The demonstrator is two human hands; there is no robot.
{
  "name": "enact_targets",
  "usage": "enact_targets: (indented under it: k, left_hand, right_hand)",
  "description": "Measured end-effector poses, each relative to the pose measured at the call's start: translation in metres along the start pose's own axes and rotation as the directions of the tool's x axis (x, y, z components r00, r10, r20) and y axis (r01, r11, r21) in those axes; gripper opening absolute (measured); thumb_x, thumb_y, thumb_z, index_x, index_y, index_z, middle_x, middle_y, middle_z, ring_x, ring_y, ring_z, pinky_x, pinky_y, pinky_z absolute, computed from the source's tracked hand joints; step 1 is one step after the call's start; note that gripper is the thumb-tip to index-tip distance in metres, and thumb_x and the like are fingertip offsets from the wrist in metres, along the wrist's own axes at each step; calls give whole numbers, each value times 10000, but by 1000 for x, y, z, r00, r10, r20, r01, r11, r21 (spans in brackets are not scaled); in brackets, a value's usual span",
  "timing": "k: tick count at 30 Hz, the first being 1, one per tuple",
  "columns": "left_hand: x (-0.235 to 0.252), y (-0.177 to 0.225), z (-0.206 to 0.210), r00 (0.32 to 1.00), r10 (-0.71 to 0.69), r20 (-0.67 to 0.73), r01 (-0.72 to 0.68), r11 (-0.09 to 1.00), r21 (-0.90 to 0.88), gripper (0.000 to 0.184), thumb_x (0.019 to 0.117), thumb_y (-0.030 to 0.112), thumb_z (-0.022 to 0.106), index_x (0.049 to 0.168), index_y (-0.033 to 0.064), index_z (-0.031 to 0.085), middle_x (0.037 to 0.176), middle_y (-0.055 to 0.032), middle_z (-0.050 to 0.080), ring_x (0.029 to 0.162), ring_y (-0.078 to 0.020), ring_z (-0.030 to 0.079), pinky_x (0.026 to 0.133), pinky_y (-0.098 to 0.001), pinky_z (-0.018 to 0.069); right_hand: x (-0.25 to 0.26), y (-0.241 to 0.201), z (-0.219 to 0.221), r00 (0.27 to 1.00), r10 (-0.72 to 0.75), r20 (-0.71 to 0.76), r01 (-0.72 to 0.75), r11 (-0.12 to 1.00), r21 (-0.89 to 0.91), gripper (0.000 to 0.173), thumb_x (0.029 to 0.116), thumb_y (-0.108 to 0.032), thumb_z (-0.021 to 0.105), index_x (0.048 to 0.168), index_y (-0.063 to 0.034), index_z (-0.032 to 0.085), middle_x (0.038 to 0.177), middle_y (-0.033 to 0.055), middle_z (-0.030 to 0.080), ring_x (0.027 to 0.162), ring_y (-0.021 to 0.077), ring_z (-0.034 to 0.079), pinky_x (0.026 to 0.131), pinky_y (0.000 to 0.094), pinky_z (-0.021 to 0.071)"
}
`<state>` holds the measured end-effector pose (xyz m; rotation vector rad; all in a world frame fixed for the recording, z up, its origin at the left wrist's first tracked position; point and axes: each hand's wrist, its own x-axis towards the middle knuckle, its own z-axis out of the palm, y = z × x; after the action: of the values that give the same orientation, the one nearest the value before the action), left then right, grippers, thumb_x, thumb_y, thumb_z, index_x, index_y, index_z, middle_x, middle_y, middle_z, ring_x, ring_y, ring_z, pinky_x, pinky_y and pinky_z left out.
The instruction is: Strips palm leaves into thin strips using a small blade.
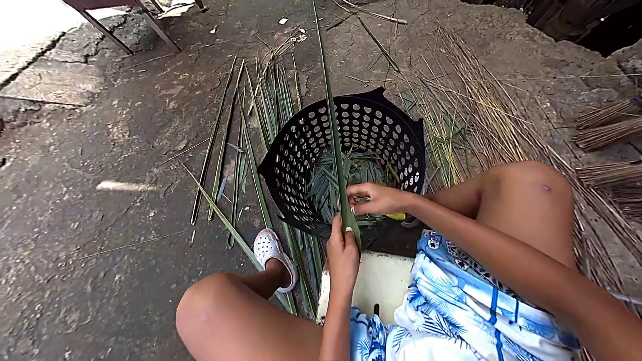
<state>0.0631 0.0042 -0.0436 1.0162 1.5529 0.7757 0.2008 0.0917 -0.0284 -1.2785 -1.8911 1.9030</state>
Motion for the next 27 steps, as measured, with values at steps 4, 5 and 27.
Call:
enact_targets:
  k: [4, 5, 27]
  left_hand:
    - [1, 2, -4, 997, 11, 82, -10, 1000, -10, 378, 1051, -7, 399, 1400, -142, 448, 1161, -229, 615, 939, -122, 600, 854, -279, 490]
    - [2, 2, -6, 991, -15, 131, 20, 999, -37, 350, 1058, 7, 413, 1371, -141, 467, 1118, -191, 619, 907, -101, 603, 833, -265, 500]
    - [-3, 3, -13, 990, -130, 60, 143, 873, -466, 160, 974, -159, 459, 957, -16, 529, 677, 25, 631, 529, 9, 590, 536, -134, 516]
  right_hand:
    - [-3, 4, -6, 992, -51, -112, 71, 982, 176, 130, 1002, 25, 487, 1076, 106, 557, 860, 6, 490, 633, -31, 401, 580, 130, 345]
    - [-4, 2, -7, 985, -40, -168, 73, 978, 197, 128, 1019, 15, 492, 1066, 111, 562, 864, 9, 487, 649, -24, 403, 599, 136, 351]
    - [-4, -5, 6, 979, -80, 185, 171, 816, -551, 182, 938, 1, 638, 873, 170, 654, 882, 323, 658, 907, 461, 630, 855, 564, 443]
